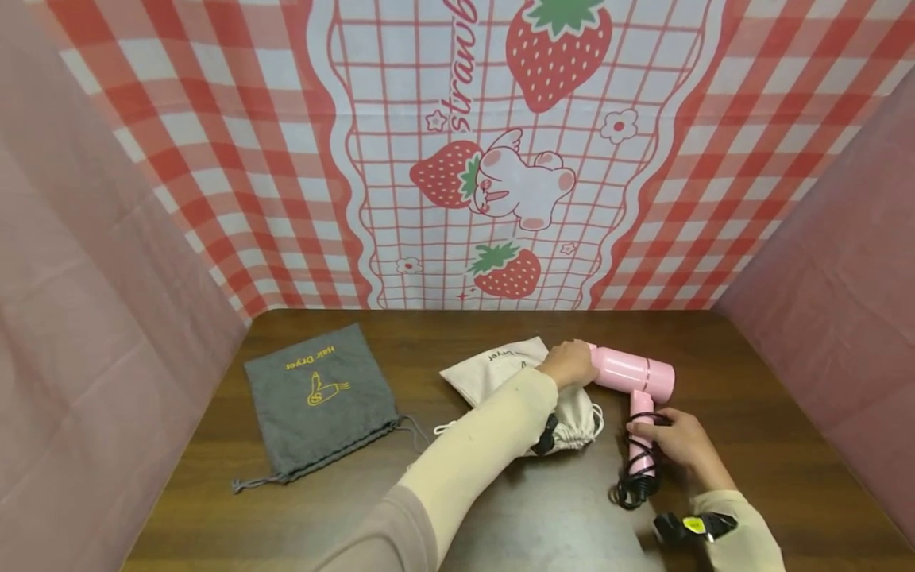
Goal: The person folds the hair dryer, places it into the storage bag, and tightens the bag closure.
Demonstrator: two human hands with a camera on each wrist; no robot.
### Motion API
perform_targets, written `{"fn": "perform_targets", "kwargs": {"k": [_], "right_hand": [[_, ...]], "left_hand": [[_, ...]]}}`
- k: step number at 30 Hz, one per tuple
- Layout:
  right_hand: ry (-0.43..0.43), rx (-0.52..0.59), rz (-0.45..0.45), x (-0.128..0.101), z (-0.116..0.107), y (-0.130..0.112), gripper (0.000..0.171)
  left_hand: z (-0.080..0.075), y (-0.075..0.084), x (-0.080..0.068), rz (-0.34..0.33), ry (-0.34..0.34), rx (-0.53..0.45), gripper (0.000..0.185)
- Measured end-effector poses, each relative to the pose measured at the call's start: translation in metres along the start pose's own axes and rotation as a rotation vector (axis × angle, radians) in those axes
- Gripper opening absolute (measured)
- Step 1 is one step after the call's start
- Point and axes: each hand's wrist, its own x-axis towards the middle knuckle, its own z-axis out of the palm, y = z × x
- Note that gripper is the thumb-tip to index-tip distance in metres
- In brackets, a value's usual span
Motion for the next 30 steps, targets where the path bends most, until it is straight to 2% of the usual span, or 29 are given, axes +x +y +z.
{"fn": "perform_targets", "kwargs": {"k": [7, 14, 18, 21, 25, 30], "right_hand": [[0.011, 0.012, -0.011, -0.002, -0.002, 0.003, 0.05], [0.044, -0.037, -0.024, -0.007, -0.007, -0.005, 0.058], [0.033, 0.026, -0.027, -0.014, -0.009, -0.013, 0.057], [0.029, 0.058, -0.038, -0.018, -0.01, -0.019, 0.056], [0.037, 0.056, -0.059, -0.02, -0.01, -0.024, 0.056], [0.049, 0.037, -0.081, -0.023, -0.009, -0.03, 0.056]], "left_hand": [[-0.004, 0.001, 0.001, -0.043, 0.059, -0.06, 0.022], [-0.011, 0.005, -0.002, -0.138, 0.113, -0.095, 0.036], [-0.018, -0.002, -0.004, -0.115, 0.162, -0.16, 0.031], [-0.022, -0.008, -0.007, -0.094, 0.196, -0.255, 0.029], [-0.028, -0.015, -0.014, -0.088, 0.213, -0.364, 0.033], [-0.033, -0.022, -0.024, -0.09, 0.234, -0.422, 0.034]]}}
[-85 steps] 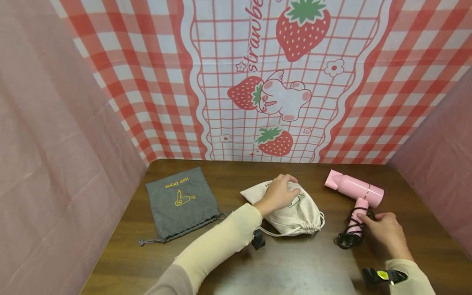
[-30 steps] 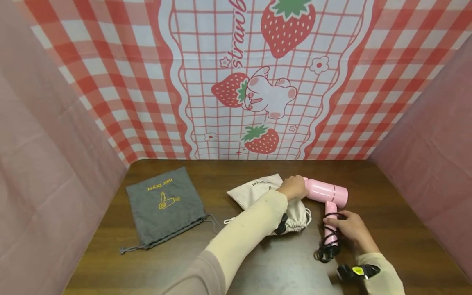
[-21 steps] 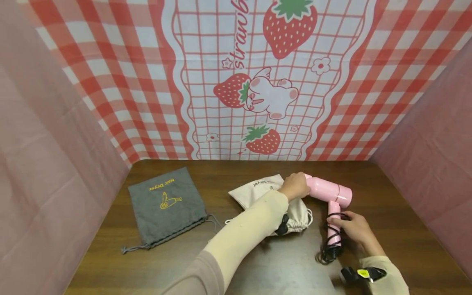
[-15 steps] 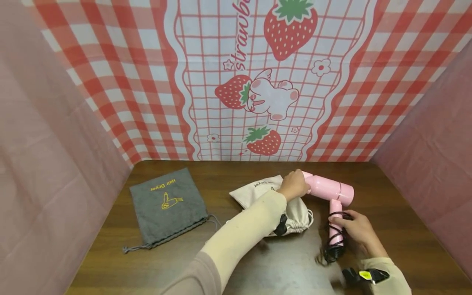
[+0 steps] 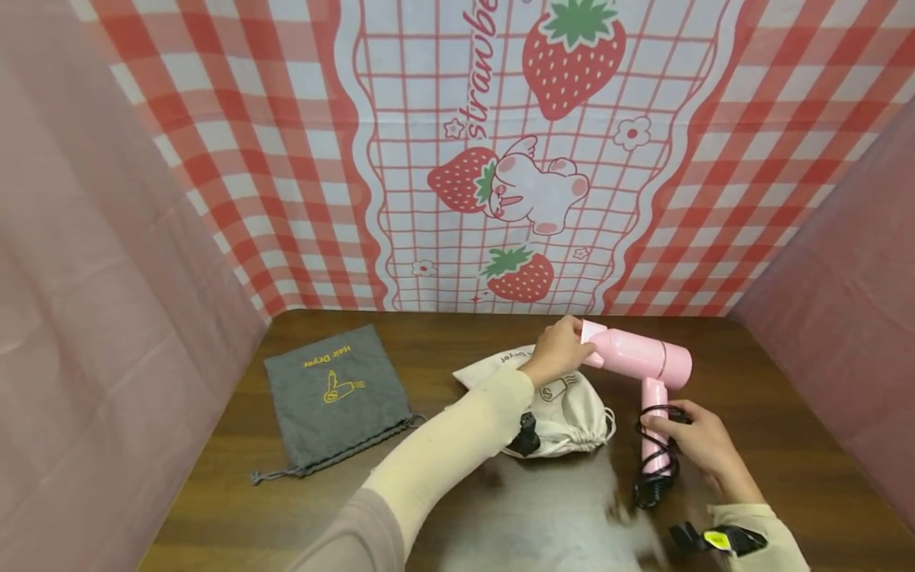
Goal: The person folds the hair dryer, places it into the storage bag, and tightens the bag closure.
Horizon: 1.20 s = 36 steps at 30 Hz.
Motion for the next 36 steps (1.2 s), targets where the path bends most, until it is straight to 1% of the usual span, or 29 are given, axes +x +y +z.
{"fn": "perform_targets", "kwargs": {"k": [3, 8, 13, 17, 21, 27, 29, 32, 34, 36], "right_hand": [[0.003, -0.006, -0.017, -0.001, 0.001, -0.003, 0.057], [-0.017, 0.03, -0.042, -0.003, 0.003, -0.009, 0.055], [-0.029, 0.034, -0.078, -0.004, 0.006, -0.016, 0.053], [-0.031, 0.021, -0.112, -0.005, 0.009, -0.024, 0.052], [-0.036, 0.006, -0.155, -0.007, 0.014, -0.031, 0.049], [-0.053, -0.014, -0.2, -0.012, 0.023, -0.038, 0.045], [-0.066, -0.005, -0.205, -0.014, 0.027, -0.039, 0.045], [-0.081, 0.015, -0.208, -0.016, 0.032, -0.042, 0.044], [-0.09, 0.034, -0.212, -0.017, 0.036, -0.044, 0.043], [-0.094, 0.045, -0.22, -0.017, 0.039, -0.047, 0.042]], "left_hand": [[-0.004, -0.002, -0.004, 0.003, 0.012, -0.017, 0.033], [-0.011, -0.008, -0.012, 0.013, 0.028, -0.076, 0.032], [-0.02, -0.017, -0.021, 0.047, 0.072, -0.104, 0.035], [-0.029, -0.027, -0.028, 0.091, 0.122, -0.152, 0.035], [-0.036, -0.039, -0.037, 0.124, 0.15, -0.214, 0.034], [-0.043, -0.058, -0.055, 0.127, 0.188, -0.204, 0.037], [-0.046, -0.062, -0.06, 0.134, 0.199, -0.223, 0.037], [-0.05, -0.068, -0.067, 0.14, 0.209, -0.287, 0.035], [-0.053, -0.071, -0.071, 0.142, 0.209, -0.368, 0.036], [-0.055, -0.074, -0.074, 0.124, 0.206, -0.458, 0.038]]}}
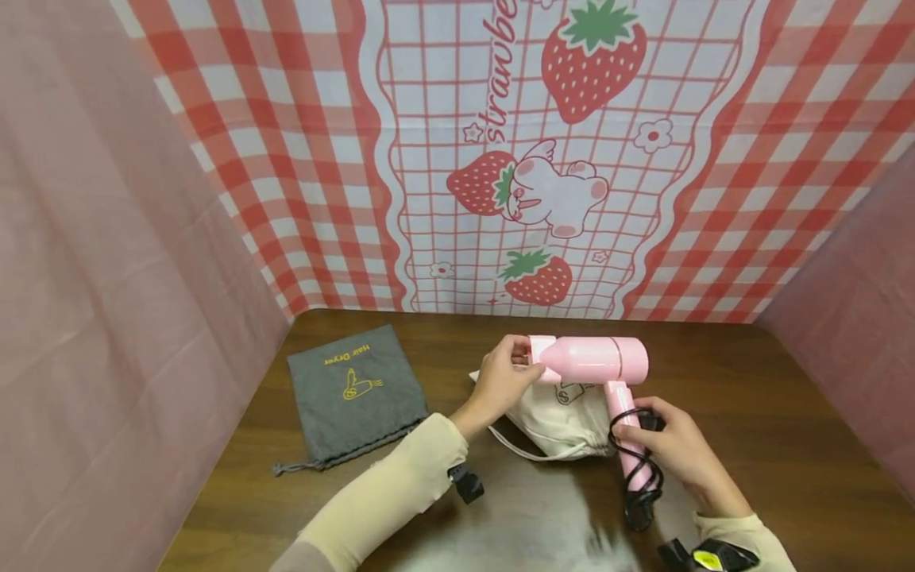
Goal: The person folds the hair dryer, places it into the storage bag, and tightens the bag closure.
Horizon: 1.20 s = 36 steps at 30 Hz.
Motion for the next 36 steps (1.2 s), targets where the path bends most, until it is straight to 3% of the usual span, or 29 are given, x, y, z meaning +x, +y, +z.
{"fn": "perform_targets", "kwargs": {"k": [4, 7, 12, 18, 28, 36], "right_hand": [[-0.002, 0.01, -0.02, -0.001, 0.006, -0.005, 0.041], [-0.006, 0.012, -0.036, -0.002, 0.01, -0.008, 0.04], [-0.019, 0.013, -0.057, -0.005, 0.015, -0.011, 0.039], [-0.064, 0.028, -0.076, -0.008, 0.022, -0.012, 0.041], [-0.158, 0.013, -0.138, -0.011, 0.03, -0.018, 0.043], [-0.191, -0.062, -0.185, -0.014, 0.035, -0.021, 0.043]], "left_hand": [[-0.005, -0.003, -0.005, -0.059, 0.017, -0.139, 0.049], [-0.01, -0.008, -0.007, -0.071, 0.003, -0.181, 0.053], [-0.023, -0.011, -0.011, -0.108, -0.07, -0.209, 0.051], [-0.04, -0.019, -0.014, -0.201, -0.189, -0.279, 0.042], [-0.065, -0.025, -0.02, -0.246, -0.373, -0.136, 0.041], [-0.078, -0.033, -0.025, -0.197, -0.512, 0.037, 0.044]]}}
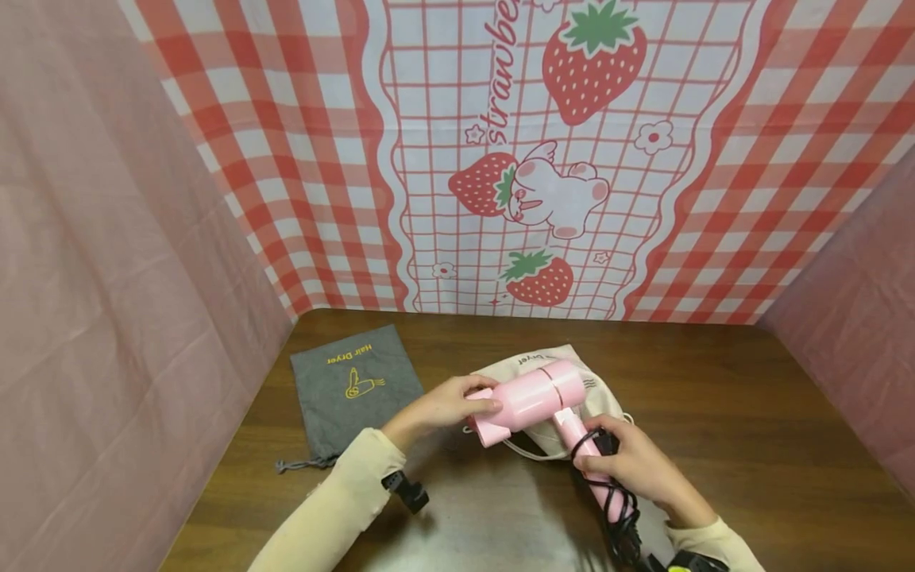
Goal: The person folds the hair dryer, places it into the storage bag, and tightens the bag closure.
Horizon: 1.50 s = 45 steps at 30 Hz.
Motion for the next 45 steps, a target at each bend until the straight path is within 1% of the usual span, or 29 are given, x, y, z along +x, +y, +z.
{"fn": "perform_targets", "kwargs": {"k": [4, 6, 9, 10, 13, 16, 17, 22, 26, 32, 36, 42, 45], "right_hand": [[-0.02, -0.011, -0.019, -0.001, 0.004, 0.0, 0.043], [-0.026, -0.012, -0.023, -0.001, 0.005, -0.001, 0.042], [-0.025, -0.032, -0.02, -0.002, 0.008, -0.002, 0.041], [-0.028, -0.036, -0.017, -0.002, 0.009, -0.002, 0.04], [-0.034, -0.041, -0.007, -0.003, 0.012, -0.002, 0.038], [-0.031, -0.046, -0.031, -0.005, 0.015, -0.003, 0.037], [-0.025, -0.05, -0.036, -0.005, 0.016, -0.003, 0.037], [0.01, -0.068, -0.065, -0.005, 0.021, -0.002, 0.036], [0.019, -0.076, -0.084, -0.005, 0.024, -0.001, 0.036], [0.018, -0.109, -0.093, -0.003, 0.025, -0.002, 0.035], [0.011, -0.117, -0.117, -0.002, 0.026, -0.003, 0.034], [0.016, -0.136, -0.13, -0.004, 0.029, -0.003, 0.034], [0.015, -0.161, -0.141, -0.005, 0.03, -0.006, 0.034]], "left_hand": [[-0.001, -0.003, -0.004, 0.003, -0.059, 0.051, 0.047], [-0.001, -0.004, -0.005, 0.014, -0.078, 0.071, 0.047], [-0.001, -0.007, -0.008, 0.023, -0.107, 0.076, 0.049], [-0.001, -0.007, -0.009, 0.032, -0.113, 0.095, 0.051], [-0.001, -0.009, -0.012, 0.031, -0.127, 0.127, 0.053], [0.0, -0.011, -0.012, 0.008, -0.129, 0.157, 0.05], [0.0, -0.011, -0.012, -0.008, -0.129, 0.151, 0.047], [0.001, -0.011, -0.01, -0.04, -0.115, 0.165, 0.043], [0.0, -0.01, -0.01, -0.042, -0.109, 0.192, 0.043], [0.0, -0.006, -0.01, -0.029, -0.126, 0.277, 0.045], [0.002, -0.003, -0.009, -0.046, -0.131, 0.306, 0.048], [0.007, -0.003, -0.008, -0.059, -0.133, 0.341, 0.05], [0.009, -0.003, -0.01, -0.074, -0.115, 0.351, 0.051]]}}
